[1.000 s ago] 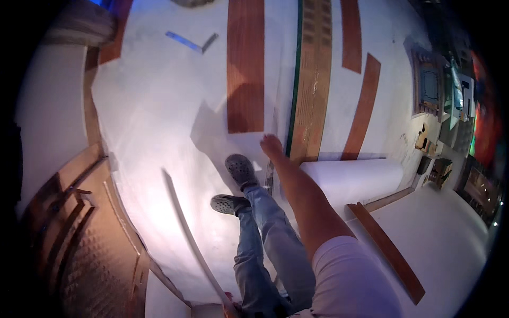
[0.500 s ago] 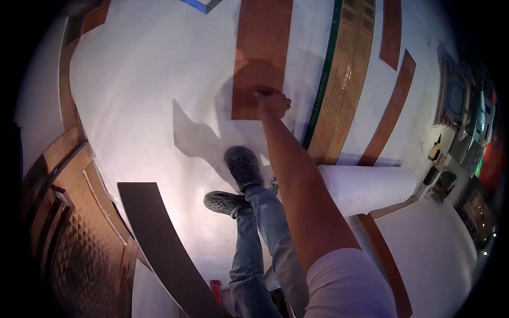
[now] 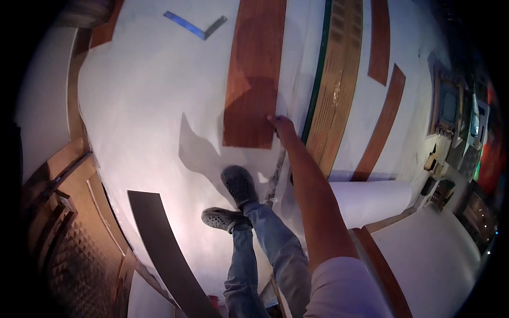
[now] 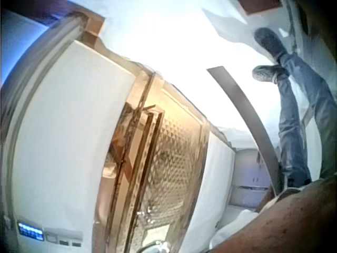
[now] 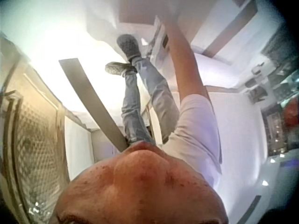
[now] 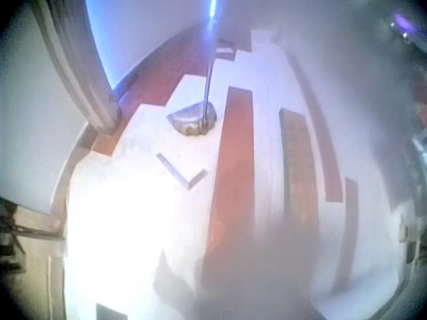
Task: The person aligns a flooring plank on the floor, marks the plank with a pencil, and then carries the plank to a table saw.
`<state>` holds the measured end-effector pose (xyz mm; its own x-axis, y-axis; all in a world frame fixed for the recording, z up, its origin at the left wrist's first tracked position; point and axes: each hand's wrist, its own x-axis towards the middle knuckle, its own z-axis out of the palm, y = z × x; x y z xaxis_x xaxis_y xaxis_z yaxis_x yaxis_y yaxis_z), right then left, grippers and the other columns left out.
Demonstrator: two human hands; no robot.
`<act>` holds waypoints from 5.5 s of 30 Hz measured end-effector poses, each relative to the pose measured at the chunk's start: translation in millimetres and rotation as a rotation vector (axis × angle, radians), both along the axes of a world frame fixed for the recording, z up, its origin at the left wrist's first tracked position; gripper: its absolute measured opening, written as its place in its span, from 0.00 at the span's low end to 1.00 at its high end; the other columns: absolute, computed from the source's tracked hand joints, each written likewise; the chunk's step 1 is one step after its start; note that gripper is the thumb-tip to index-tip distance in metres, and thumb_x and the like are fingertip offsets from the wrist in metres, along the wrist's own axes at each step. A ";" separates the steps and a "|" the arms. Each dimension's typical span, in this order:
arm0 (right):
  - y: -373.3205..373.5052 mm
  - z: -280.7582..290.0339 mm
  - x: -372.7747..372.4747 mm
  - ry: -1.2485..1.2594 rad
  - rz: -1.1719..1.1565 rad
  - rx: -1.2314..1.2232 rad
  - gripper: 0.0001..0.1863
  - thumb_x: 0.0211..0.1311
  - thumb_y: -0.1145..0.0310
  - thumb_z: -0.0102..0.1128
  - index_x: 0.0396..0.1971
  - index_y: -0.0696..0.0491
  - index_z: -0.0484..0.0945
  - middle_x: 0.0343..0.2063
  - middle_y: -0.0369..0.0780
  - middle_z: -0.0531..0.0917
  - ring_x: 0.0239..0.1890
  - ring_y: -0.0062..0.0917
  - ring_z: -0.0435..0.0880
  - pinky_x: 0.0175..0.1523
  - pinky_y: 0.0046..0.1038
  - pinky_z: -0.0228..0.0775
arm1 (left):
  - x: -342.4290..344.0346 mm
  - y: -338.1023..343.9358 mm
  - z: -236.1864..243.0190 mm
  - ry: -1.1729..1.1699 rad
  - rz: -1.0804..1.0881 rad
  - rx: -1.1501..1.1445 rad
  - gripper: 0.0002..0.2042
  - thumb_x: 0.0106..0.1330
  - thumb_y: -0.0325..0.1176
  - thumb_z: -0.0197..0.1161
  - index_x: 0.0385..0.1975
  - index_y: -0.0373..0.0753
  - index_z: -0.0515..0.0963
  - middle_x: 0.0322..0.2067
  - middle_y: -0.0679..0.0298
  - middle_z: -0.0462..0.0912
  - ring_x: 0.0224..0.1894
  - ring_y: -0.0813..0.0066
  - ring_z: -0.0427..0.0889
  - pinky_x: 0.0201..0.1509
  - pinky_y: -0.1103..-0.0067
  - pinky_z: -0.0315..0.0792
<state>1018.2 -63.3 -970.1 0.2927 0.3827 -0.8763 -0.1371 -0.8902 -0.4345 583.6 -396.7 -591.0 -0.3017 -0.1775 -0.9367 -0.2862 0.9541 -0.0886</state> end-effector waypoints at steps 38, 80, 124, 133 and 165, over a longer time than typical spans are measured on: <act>-103.7 363.4 -266.2 -0.523 0.150 0.402 0.26 0.67 0.56 0.65 0.43 0.70 0.80 0.42 0.49 0.85 0.41 0.29 0.79 0.50 0.33 0.71 | -126.2 -161.0 195.7 0.245 0.378 0.199 0.32 0.77 0.59 0.45 0.40 0.31 0.82 0.33 0.63 0.83 0.35 0.77 0.78 0.36 0.76 0.72; -338.1 40.6 -430.2 -0.206 1.080 0.004 0.22 0.62 0.49 0.55 0.24 0.52 0.85 0.24 0.42 0.87 0.30 0.36 0.86 0.41 0.40 0.76 | -215.1 -315.0 83.8 0.023 0.539 -0.018 0.33 0.77 0.60 0.44 0.41 0.31 0.82 0.33 0.62 0.83 0.35 0.77 0.78 0.36 0.76 0.72; -42.7 895.6 -244.5 -0.136 0.139 0.590 0.15 0.66 0.60 0.67 0.27 0.55 0.78 0.18 0.31 0.73 0.16 0.14 0.66 0.19 0.21 0.55 | -107.9 250.4 429.3 0.508 -0.637 1.218 0.18 0.69 0.43 0.63 0.51 0.36 0.80 0.49 0.49 0.82 0.52 0.48 0.80 0.58 0.64 0.73; 34.4 911.1 -224.6 -0.342 -0.136 0.777 0.16 0.69 0.60 0.63 0.27 0.57 0.80 0.18 0.31 0.74 0.12 0.14 0.62 0.17 0.22 0.49 | -297.2 251.1 401.2 0.820 -0.233 0.953 0.19 0.72 0.42 0.62 0.53 0.32 0.78 0.42 0.52 0.85 0.47 0.62 0.83 0.55 0.71 0.74; 175.9 926.4 -93.2 -0.933 0.288 0.936 0.28 0.71 0.54 0.61 0.41 0.72 0.82 0.36 0.51 0.87 0.37 0.29 0.84 0.46 0.34 0.76 | -374.6 380.4 515.7 1.131 0.348 1.277 0.07 0.54 0.25 0.72 0.32 0.33 0.84 0.33 0.62 0.87 0.35 0.72 0.83 0.46 0.77 0.73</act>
